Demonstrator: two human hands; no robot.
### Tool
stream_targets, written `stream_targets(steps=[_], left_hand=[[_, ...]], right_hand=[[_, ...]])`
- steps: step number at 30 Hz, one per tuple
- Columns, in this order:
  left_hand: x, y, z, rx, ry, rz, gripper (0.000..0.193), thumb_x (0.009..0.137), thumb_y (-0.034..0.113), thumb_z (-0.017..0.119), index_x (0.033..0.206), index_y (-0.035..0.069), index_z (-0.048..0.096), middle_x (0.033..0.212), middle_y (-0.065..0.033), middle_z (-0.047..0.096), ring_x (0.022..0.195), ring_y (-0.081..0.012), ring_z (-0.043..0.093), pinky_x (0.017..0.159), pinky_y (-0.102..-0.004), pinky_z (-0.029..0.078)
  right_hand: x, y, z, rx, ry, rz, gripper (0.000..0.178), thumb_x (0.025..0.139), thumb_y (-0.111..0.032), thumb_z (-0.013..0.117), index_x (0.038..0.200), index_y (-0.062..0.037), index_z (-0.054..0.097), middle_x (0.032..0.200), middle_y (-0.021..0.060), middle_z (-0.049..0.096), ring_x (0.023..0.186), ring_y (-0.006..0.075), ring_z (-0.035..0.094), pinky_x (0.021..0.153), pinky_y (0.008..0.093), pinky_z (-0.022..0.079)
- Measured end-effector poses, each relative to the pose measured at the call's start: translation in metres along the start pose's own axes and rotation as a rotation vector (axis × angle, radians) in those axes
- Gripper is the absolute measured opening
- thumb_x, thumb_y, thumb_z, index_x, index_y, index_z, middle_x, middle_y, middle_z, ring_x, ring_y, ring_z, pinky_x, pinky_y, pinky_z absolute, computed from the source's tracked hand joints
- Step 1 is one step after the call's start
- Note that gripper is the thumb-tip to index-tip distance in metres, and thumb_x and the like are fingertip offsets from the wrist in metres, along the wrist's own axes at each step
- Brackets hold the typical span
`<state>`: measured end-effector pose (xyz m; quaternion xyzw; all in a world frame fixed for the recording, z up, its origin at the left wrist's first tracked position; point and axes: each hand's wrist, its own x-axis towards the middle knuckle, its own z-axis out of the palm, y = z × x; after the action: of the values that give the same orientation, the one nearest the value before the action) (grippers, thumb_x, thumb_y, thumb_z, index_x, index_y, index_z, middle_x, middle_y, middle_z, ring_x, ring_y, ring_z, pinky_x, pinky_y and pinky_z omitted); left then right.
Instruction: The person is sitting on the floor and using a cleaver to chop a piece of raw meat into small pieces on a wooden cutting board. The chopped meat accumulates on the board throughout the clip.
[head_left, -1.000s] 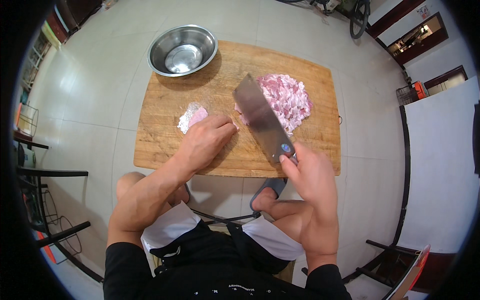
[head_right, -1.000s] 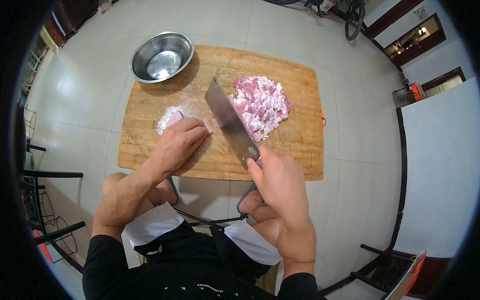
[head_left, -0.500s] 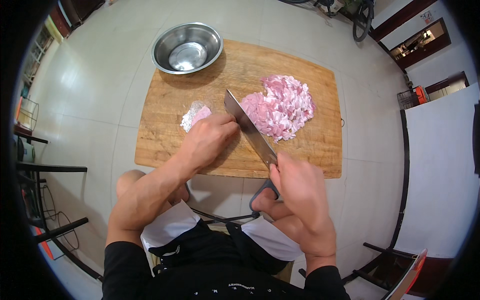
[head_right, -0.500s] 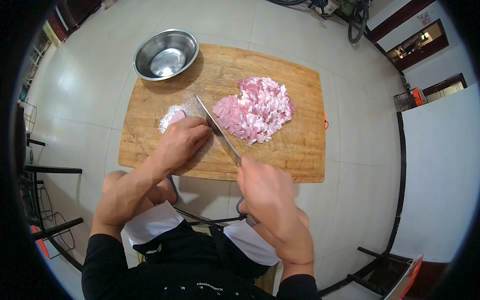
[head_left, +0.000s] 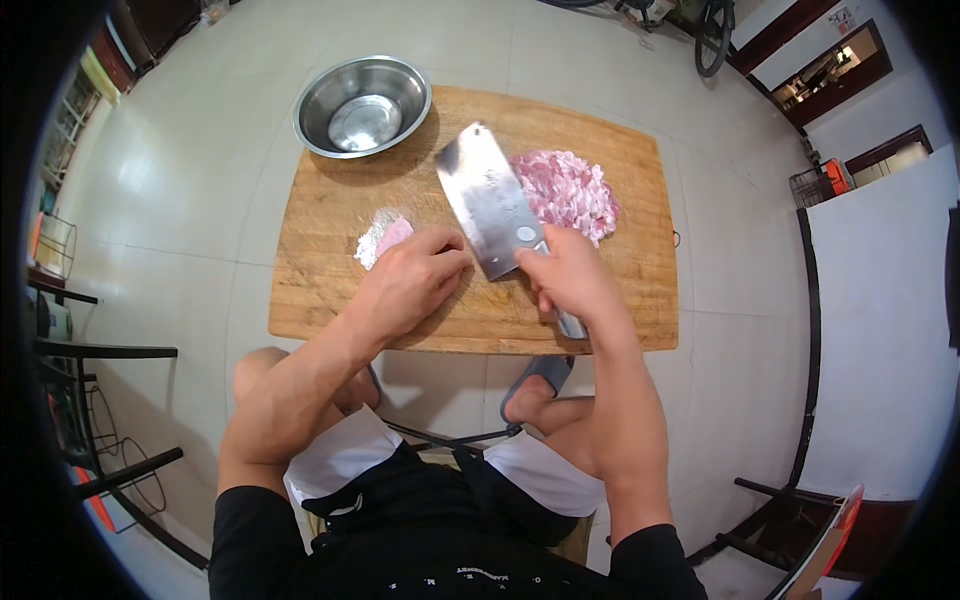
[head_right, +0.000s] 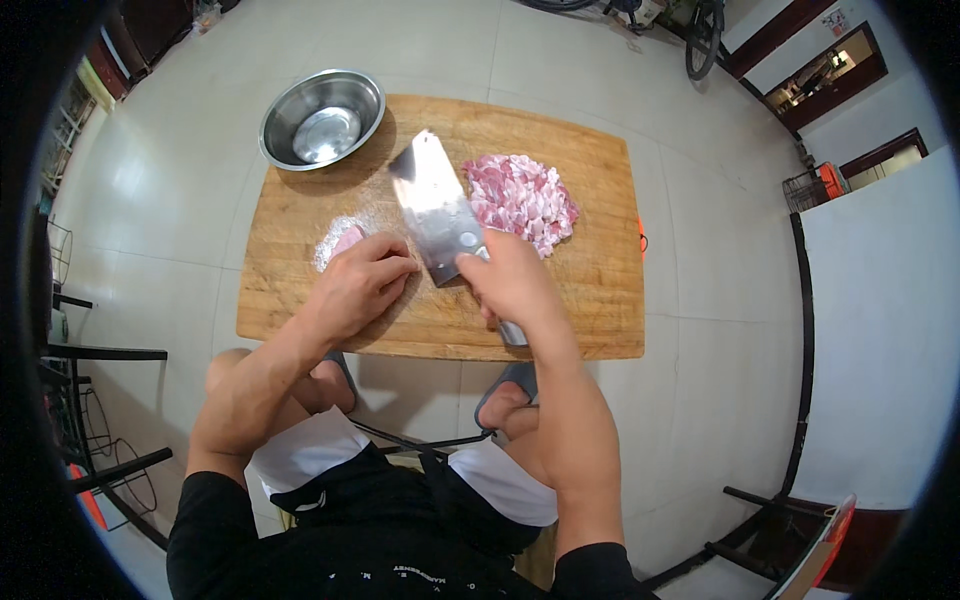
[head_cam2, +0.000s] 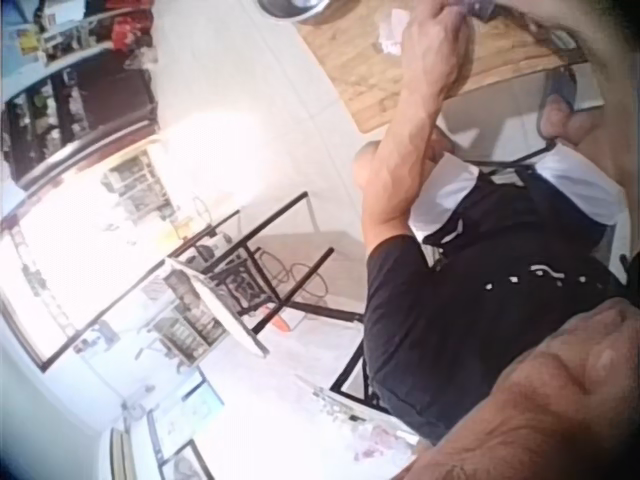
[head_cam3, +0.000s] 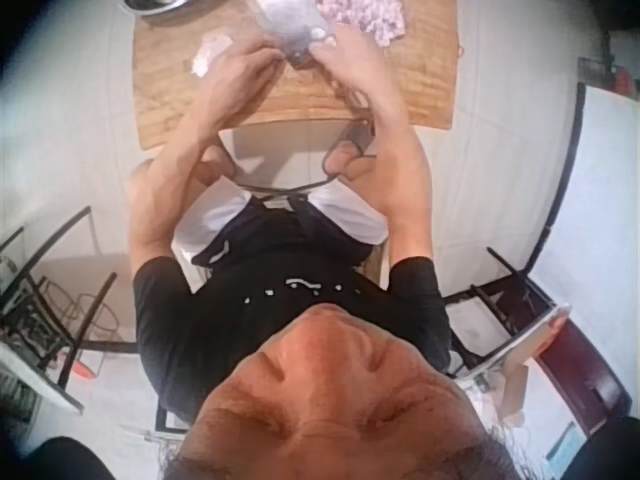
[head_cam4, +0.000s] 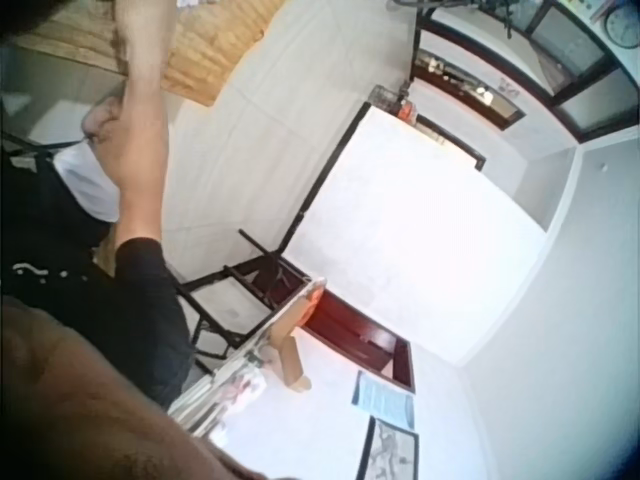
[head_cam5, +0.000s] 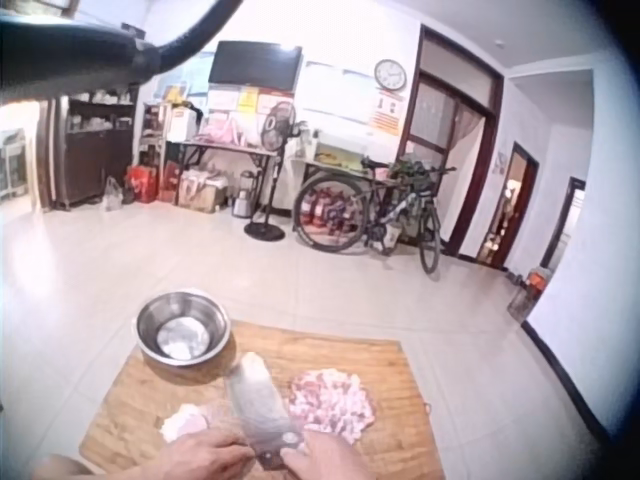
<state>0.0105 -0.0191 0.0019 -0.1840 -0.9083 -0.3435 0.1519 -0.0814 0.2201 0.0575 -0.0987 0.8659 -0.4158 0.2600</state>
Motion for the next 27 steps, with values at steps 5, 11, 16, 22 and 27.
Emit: stream_targets(steps=[5, 11, 16, 22, 27], left_hand=[[-0.003, -0.002, 0.001, 0.037, 0.021, 0.001, 0.016, 0.095, 0.007, 0.079, 0.111, 0.007, 0.081, 0.115, -0.0107, 0.077, 0.105, -0.034, 0.075, 0.09, -0.044, 0.063], [-0.006, 0.0, 0.002, 0.109, 0.009, -0.016, 0.011, 0.098, 0.01, 0.078, 0.109, 0.007, 0.078, 0.114, -0.0106, 0.077, 0.103, -0.034, 0.076, 0.088, -0.0439, 0.063], [-0.003, -0.001, 0.005, 0.097, 0.033, 0.03, 0.014, 0.099, 0.012, 0.074, 0.111, 0.006, 0.072, 0.107, -0.0117, 0.071, 0.101, -0.0351, 0.073, 0.086, -0.0465, 0.061], [-0.005, 0.0, 0.003, 0.095, 0.04, 0.024, 0.014, 0.099, 0.012, 0.074, 0.112, 0.006, 0.072, 0.109, -0.0126, 0.072, 0.101, -0.0357, 0.074, 0.085, -0.0462, 0.062], [-0.006, -0.001, 0.004, 0.092, 0.046, 0.037, 0.013, 0.099, 0.012, 0.073, 0.11, 0.006, 0.072, 0.108, -0.0131, 0.072, 0.101, -0.0359, 0.074, 0.085, -0.0466, 0.061]], right_hand=[[-0.013, 0.009, -0.027, 0.164, 0.028, 0.07, 0.019, 0.102, -0.018, 0.068, 0.102, 0.0013, 0.071, 0.068, 0.0058, 0.066, 0.049, 0.0157, 0.065, 0.048, 0.0364, 0.052], [-0.075, -0.01, -0.018, -0.396, 0.246, -0.161, 0.026, 0.105, -0.025, 0.072, 0.1, 0.0005, 0.07, 0.075, 0.0205, 0.072, 0.064, 0.0402, 0.073, 0.064, 0.0541, 0.056], [-0.107, -0.023, -0.006, -0.526, 0.231, -0.173, 0.026, 0.105, -0.027, 0.073, 0.096, -0.0036, 0.067, 0.081, 0.0225, 0.075, 0.077, 0.0478, 0.074, 0.067, 0.0595, 0.056], [-0.119, -0.025, 0.0, -0.589, 0.179, -0.255, 0.023, 0.106, -0.023, 0.071, 0.097, -0.0039, 0.062, 0.081, 0.0211, 0.075, 0.076, 0.0458, 0.074, 0.067, 0.0572, 0.057], [-0.122, -0.029, -0.002, -0.624, 0.121, -0.268, 0.022, 0.108, -0.02, 0.068, 0.096, -0.0033, 0.06, 0.084, 0.0208, 0.075, 0.076, 0.046, 0.074, 0.066, 0.0577, 0.056]])
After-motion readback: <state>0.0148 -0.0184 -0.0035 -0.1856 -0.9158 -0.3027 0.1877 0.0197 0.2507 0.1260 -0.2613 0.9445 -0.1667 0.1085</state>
